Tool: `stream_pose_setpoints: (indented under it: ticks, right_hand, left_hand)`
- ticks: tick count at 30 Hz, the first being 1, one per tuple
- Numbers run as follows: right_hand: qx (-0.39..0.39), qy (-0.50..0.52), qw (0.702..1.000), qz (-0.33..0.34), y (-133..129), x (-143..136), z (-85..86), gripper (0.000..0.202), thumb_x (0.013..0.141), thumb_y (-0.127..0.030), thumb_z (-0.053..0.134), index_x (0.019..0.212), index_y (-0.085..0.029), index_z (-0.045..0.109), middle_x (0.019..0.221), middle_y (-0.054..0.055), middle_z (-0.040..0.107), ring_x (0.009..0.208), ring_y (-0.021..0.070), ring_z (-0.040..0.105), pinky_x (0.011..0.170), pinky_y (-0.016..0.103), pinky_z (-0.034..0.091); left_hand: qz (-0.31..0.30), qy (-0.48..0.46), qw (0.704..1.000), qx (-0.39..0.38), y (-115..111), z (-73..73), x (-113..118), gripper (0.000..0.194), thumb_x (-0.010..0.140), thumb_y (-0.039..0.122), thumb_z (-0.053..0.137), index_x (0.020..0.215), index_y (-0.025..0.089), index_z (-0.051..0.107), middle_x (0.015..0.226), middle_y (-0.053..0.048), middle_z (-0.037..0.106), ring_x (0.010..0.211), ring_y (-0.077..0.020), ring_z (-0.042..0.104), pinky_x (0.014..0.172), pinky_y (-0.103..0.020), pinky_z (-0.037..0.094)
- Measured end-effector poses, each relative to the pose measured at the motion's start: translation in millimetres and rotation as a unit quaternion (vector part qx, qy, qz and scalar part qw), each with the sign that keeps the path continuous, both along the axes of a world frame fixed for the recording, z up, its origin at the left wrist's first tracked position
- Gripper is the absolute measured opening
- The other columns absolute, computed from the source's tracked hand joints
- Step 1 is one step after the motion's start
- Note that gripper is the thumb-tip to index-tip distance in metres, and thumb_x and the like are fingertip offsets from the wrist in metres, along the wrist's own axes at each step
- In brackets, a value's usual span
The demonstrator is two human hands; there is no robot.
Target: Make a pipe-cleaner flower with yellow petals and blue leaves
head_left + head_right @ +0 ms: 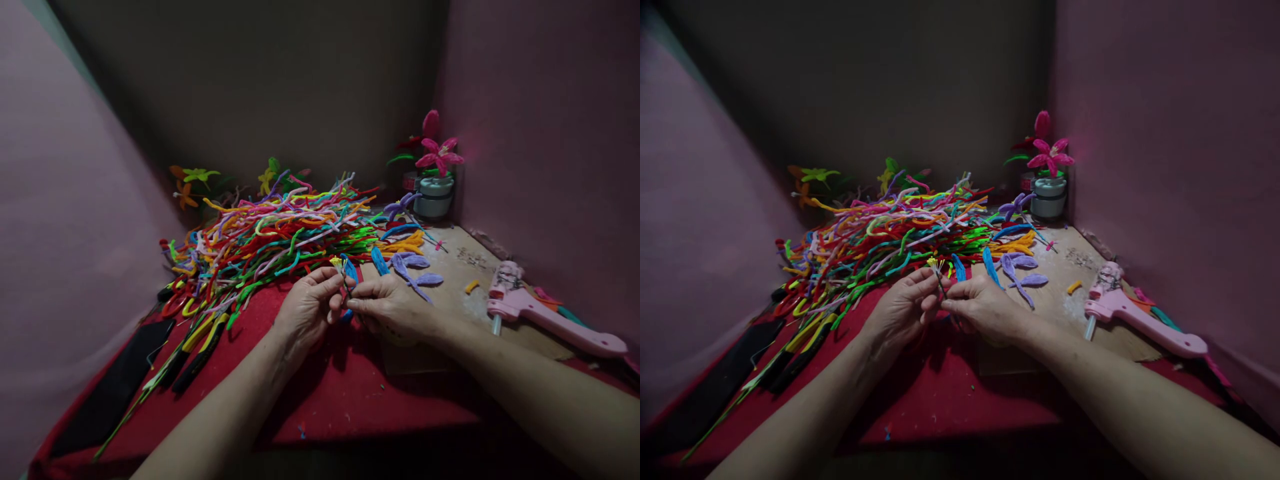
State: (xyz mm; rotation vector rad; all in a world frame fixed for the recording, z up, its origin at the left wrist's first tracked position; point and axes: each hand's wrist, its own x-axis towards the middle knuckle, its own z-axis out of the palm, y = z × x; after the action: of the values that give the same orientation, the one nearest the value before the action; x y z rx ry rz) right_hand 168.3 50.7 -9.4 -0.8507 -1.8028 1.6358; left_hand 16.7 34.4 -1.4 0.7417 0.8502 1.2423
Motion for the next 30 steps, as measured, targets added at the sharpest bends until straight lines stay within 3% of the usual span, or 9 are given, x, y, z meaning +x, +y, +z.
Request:
stream_pose_setpoints:
  ticks: [10, 15, 17, 21, 25, 30]
  right_hand:
    - [-0.027, 0.009, 0.999, 0.026, 0.0, 0.2, 4.3, 0.033, 0.073, -0.043, 0.06, 0.065, -0.011, 0.065, 0.039, -0.004, 0.047, 0.034, 0.006, 0.041, 0.037, 0.02, 0.032]
    - [-0.054, 0.025, 0.997, 0.038, 1.0, -0.6, -0.1, 0.034, 0.07, -0.044, 0.063, 0.069, -0.01, 0.065, 0.043, -0.003, 0.051, 0.035, 0.0069, 0.044, 0.037, 0.02, 0.033]
    - [-0.069, 0.04, 0.996, 0.038, 2.5, 0.9, -0.2, 0.032, 0.069, -0.042, 0.064, 0.074, -0.01, 0.066, 0.051, -0.001, 0.057, 0.039, 0.0072, 0.048, 0.041, 0.021, 0.037]
    - [-0.043, 0.101, 0.994, -0.028, 7.6, 5.2, 2.0, 0.019, 0.065, -0.028, 0.07, 0.076, -0.013, 0.067, 0.066, 0.0, 0.061, 0.051, 0.0068, 0.052, 0.051, 0.021, 0.041]
    - [-0.08, 0.201, 0.976, -0.032, 11.2, 4.8, -1.0, 0.02, 0.068, -0.026, 0.07, 0.085, -0.015, 0.068, 0.07, 0.0, 0.063, 0.048, 0.0051, 0.048, 0.048, 0.02, 0.037]
    - [-0.127, 0.212, 0.969, 0.005, 10.4, 4.2, -1.3, 0.024, 0.067, -0.021, 0.071, 0.09, -0.013, 0.068, 0.063, 0.002, 0.065, 0.047, 0.0061, 0.05, 0.046, 0.019, 0.034]
  left_hand:
    - [-0.002, 0.009, 1.0, 0.023, -1.1, -1.9, 0.8, 0.015, 0.068, 0.015, 0.069, 0.075, 0.012, 0.056, 0.07, -0.003, 0.067, 0.033, 0.0004, 0.042, 0.034, -0.012, 0.033]
    - [-0.028, 0.031, 0.999, 0.023, -4.5, 1.2, 3.3, 0.014, 0.07, 0.02, 0.068, 0.072, 0.011, 0.057, 0.057, 0.001, 0.061, 0.031, -0.0002, 0.039, 0.033, -0.013, 0.031]
    - [-0.035, 0.051, 0.998, 0.031, -6.5, 5.2, 3.7, 0.015, 0.071, 0.022, 0.067, 0.07, 0.011, 0.057, 0.051, 0.003, 0.057, 0.03, -0.0008, 0.037, 0.032, -0.013, 0.03]
    - [-0.045, 0.088, 0.995, 0.028, -10.9, 17.8, 1.6, 0.017, 0.07, 0.025, 0.067, 0.066, 0.012, 0.057, 0.043, 0.005, 0.051, 0.027, -0.0011, 0.034, 0.028, -0.012, 0.027]
    - [-0.097, 0.113, 0.989, -0.02, -14.3, 25.2, -1.4, 0.019, 0.073, 0.024, 0.064, 0.061, 0.011, 0.057, 0.035, 0.006, 0.042, 0.024, -0.0013, 0.031, 0.026, -0.011, 0.025]
    - [-0.185, 0.084, 0.976, -0.08, -13.1, 18.8, -3.7, 0.016, 0.07, 0.021, 0.065, 0.061, 0.009, 0.061, 0.031, 0.007, 0.037, 0.022, -0.0021, 0.029, 0.024, -0.012, 0.024]
